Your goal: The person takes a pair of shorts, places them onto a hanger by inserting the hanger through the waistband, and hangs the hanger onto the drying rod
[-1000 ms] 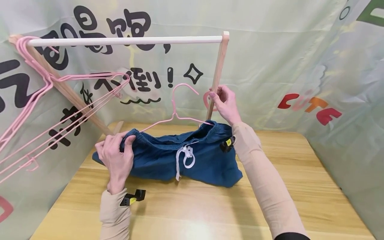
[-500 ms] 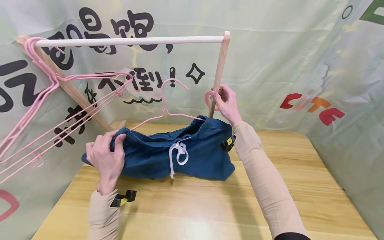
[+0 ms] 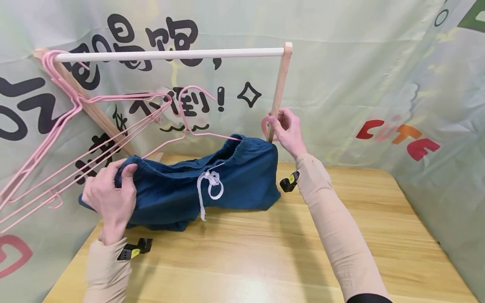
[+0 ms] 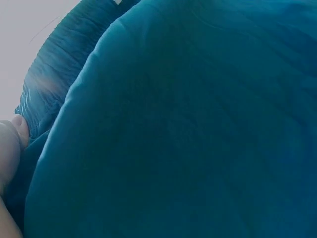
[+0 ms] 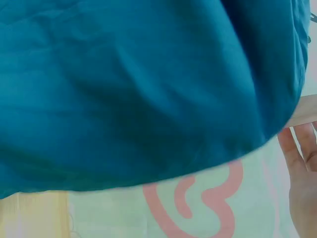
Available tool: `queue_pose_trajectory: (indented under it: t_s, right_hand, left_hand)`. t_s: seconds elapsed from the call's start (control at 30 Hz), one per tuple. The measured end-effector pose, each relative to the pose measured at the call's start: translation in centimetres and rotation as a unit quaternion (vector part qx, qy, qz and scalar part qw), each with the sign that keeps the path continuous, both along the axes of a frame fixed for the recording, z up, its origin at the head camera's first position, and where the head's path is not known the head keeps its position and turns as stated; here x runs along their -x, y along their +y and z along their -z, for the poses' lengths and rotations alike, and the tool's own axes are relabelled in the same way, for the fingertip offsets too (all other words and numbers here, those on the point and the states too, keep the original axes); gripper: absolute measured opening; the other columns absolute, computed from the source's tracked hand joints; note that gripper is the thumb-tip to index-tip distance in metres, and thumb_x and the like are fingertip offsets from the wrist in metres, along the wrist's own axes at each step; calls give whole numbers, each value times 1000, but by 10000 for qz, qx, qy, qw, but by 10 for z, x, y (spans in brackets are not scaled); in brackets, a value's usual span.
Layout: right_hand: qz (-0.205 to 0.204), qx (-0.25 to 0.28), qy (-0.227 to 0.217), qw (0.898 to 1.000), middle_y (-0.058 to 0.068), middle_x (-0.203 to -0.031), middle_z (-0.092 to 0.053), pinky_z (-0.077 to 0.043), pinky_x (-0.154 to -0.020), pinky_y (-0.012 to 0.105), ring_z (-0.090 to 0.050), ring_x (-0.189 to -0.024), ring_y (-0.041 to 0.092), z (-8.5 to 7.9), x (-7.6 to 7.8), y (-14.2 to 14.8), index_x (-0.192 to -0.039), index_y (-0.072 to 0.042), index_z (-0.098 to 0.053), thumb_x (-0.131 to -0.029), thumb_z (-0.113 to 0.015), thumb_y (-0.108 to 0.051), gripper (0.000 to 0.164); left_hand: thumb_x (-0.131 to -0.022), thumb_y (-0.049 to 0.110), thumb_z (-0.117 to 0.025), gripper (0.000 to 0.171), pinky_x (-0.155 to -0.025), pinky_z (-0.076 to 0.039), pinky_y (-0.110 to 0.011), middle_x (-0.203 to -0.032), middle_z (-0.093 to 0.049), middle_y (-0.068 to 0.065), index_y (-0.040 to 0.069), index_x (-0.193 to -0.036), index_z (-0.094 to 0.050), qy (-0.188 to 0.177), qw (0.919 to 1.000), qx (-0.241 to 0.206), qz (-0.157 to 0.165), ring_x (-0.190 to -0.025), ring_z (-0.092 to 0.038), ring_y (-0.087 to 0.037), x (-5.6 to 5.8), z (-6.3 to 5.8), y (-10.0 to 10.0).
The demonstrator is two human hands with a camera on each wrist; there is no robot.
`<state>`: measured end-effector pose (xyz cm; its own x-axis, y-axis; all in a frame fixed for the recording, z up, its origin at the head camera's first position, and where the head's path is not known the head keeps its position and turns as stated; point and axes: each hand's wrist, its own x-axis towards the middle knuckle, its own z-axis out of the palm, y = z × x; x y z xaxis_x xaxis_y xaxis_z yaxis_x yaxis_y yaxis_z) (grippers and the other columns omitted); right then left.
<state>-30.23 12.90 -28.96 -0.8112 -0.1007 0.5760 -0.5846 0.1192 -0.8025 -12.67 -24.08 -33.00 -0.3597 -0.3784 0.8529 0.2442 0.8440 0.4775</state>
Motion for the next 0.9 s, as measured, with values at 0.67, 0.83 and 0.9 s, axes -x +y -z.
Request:
queue_pose_trajectory:
  t_s: [0.67,0.83,0.9]
  right_hand:
    - [20,-20,65,10000,-8,-83,-62,-47,-70,16,-55,-72,6,2,1,0,-114,15,-58,-99,-62,-7,27]
    - [39,-66,79,9999,-10,-85,-62,-49,-74,15,-56,-74,6,2,0,0,-115,14,-58,-100,-61,-9,27]
    - [40,-79,81,9999,-11,-85,-62,-49,-75,15,-56,-74,7,2,-1,0,-114,13,-59,-100,-61,-10,27]
  left_hand:
    - [-94,56,-62,51,-68,-21,-36,-95,-75,-24,9,-106,-77,20,9977,-222,-645,-85,-58,-52,-4,-26,-28]
    - [-95,56,-61,54,-66,-17,-32,-89,-73,-27,6,-104,-76,97,9976,-204,-659,-77,-56,-51,-5,-34,-33]
    - [-95,55,-61,53,-66,-16,-32,-89,-73,-27,5,-103,-76,114,9973,-222,-686,-77,-55,-51,-4,-36,-35]
